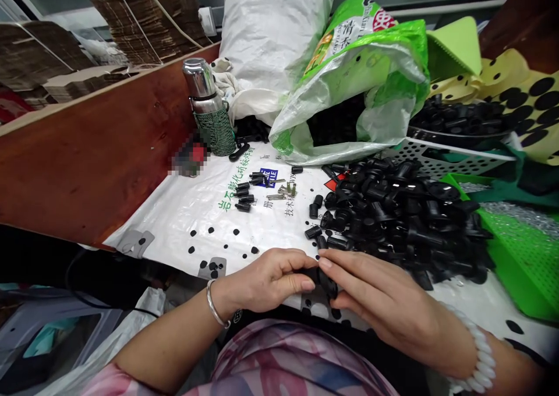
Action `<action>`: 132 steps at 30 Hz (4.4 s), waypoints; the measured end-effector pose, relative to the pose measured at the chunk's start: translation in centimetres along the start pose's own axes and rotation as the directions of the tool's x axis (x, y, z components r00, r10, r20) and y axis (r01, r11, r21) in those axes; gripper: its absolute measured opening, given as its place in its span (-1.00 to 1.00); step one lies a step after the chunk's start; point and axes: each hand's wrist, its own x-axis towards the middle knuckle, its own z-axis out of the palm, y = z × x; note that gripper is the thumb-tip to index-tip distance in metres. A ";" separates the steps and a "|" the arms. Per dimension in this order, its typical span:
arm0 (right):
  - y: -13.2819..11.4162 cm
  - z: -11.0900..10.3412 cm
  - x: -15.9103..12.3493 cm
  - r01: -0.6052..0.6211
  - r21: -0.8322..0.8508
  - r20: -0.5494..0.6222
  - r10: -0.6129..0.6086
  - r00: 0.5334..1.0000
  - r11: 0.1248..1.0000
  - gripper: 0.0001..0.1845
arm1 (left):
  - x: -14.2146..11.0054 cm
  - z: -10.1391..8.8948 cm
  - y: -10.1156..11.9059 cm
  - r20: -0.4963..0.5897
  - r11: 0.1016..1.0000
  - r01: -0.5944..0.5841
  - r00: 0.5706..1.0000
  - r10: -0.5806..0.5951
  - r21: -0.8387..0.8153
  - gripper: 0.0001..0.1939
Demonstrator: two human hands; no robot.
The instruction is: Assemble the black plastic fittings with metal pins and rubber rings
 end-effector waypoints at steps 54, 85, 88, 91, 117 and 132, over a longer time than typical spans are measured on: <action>-3.0 -3.5 4.6 -0.092 -0.043 0.227 0.099 0.969 0.995 -0.53 | -1.2 2.6 0.7 -0.348 0.949 -0.129 0.909 0.229 0.287 -0.83; 7.4 -4.7 3.6 -0.477 -0.282 0.019 0.502 0.865 0.833 -0.55 | 1.9 -5.8 -0.1 -0.548 0.766 0.218 0.811 0.202 0.605 -0.70; 10.5 -7.0 2.3 -0.404 -0.514 -0.057 0.440 0.896 0.757 -0.48 | 2.3 -9.0 -0.6 -0.603 0.669 0.340 0.771 0.205 0.661 -0.76; 11.8 -7.7 2.0 -0.326 -0.551 -0.047 0.362 0.931 0.768 -0.40 | 2.9 -10.8 -0.9 -0.606 0.608 0.389 0.771 0.196 0.692 -0.77; 7.8 5.9 13.6 -0.066 -0.308 0.545 0.233 0.806 0.949 -0.86 | 2.7 -13.2 -1.3 -0.641 0.555 0.475 0.753 0.145 0.683 -0.80; 6.6 4.0 11.1 -0.137 -0.202 0.392 0.208 0.896 0.970 -0.80 | 12.6 -12.4 2.4 -0.335 0.544 0.221 0.935 0.118 0.809 -0.76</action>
